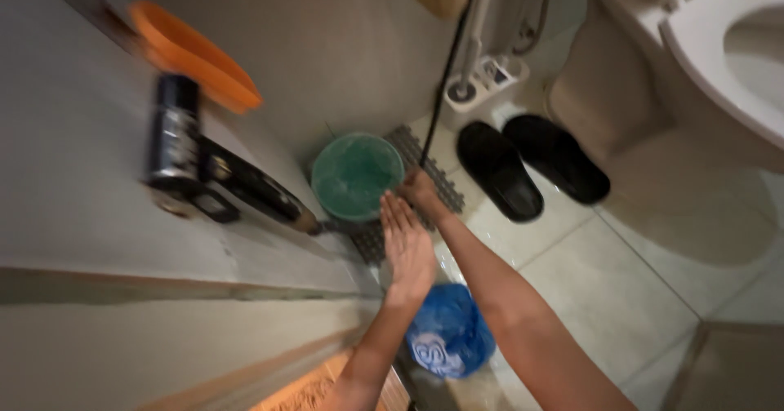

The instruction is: Removing full trash bags from bins in the bathroom and kitchen and replacing them with new bags.

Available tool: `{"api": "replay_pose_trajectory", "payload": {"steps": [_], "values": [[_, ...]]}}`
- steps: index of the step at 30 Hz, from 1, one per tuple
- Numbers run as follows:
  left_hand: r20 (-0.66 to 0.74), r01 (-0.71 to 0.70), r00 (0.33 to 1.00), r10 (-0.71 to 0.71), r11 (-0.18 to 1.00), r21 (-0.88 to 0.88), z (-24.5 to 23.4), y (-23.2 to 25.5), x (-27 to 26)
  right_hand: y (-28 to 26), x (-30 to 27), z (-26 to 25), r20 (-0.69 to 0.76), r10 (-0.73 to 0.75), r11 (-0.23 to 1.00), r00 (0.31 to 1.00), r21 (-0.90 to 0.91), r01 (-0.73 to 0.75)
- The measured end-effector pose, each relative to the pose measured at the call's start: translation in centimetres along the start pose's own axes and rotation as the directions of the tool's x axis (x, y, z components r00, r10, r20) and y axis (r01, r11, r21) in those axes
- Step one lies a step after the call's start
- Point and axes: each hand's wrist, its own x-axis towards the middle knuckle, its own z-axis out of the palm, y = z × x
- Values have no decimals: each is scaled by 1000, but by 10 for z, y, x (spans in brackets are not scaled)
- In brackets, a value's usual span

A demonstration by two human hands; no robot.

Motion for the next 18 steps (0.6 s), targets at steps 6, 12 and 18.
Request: {"api": "replay_pose_trajectory", "payload": {"steps": [6, 12, 18], "values": [[-78, -191, 980, 181, 971, -146, -46, 5, -13, -53, -90, -98, 53, -139, 895, 989, 433, 103], [267, -133, 923, 278, 879, -458, -45, 2, -59, 2, -256, -190, 44, 58, 998, 997, -31, -57], [626, -203, 610, 486, 859, -470, -32, 17, -111, 1, -327, -196, 132, -549, 726, 825, -413, 550]]}}
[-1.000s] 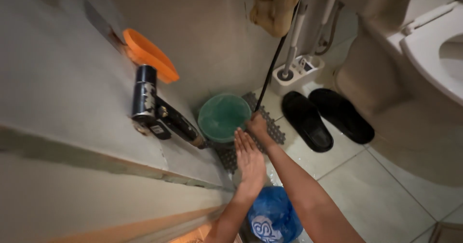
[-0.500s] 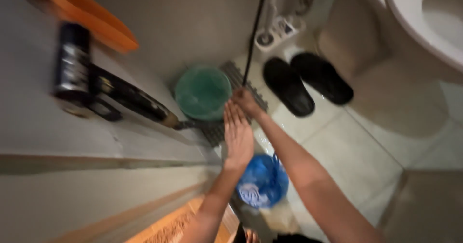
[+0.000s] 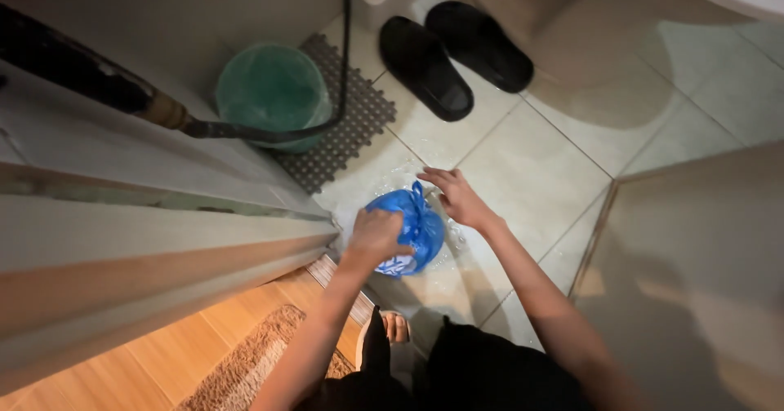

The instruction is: Removing full trash bags from bins in the bathroom and kitchen and replacing them with new bags.

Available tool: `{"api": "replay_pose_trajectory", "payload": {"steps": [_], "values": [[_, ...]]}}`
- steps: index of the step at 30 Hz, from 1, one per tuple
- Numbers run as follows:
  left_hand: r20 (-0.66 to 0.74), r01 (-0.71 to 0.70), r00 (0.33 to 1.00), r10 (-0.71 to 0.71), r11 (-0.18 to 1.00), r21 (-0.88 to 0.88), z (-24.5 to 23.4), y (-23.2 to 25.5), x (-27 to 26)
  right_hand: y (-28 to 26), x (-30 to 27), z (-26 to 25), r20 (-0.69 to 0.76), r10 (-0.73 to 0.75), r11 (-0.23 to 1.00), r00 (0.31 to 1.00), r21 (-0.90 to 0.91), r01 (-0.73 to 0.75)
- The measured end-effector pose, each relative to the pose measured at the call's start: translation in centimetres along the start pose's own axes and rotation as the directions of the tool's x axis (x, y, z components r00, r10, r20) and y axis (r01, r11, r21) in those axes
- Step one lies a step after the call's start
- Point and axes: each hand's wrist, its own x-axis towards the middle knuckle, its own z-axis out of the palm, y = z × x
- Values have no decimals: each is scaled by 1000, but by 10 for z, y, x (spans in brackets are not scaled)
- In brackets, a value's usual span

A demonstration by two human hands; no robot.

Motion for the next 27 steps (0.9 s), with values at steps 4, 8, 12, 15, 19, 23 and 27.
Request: {"api": "replay_pose_trajectory", "payload": {"steps": [4, 8, 12, 15, 19, 23, 27], "values": [[-21, -63, 998, 65, 995, 74, 63, -8, 16, 24, 7, 16, 19, -11, 966, 1000, 259, 5], [-248, -93, 963, 110, 993, 78, 76, -22, 20, 22, 12, 2, 332, 188, 920, 924, 270, -284], [-321, -58, 946, 37, 997, -57, 38, -9, 1, -1, 5, -26, 128, 118, 992, 985, 33, -123], [-431, -75, 902, -11, 980, -183, 40, -9, 0, -14, -5, -21, 246, 464, 856, 851, 124, -503], [-525, -109, 851, -19, 971, -212, 24, -5, -3, -3, -22, 13, 193, 488, 696, 852, 503, -512], [-479, -142, 874, -86, 896, -421, 3, 8, -8, -20, -30, 18, 184, 372, 602, 910, 698, -387], [-429, -112, 886, -178, 815, -569, 0, 12, -3, -59, -29, 9, 137, 334, 633, 932, 701, -330]]}}
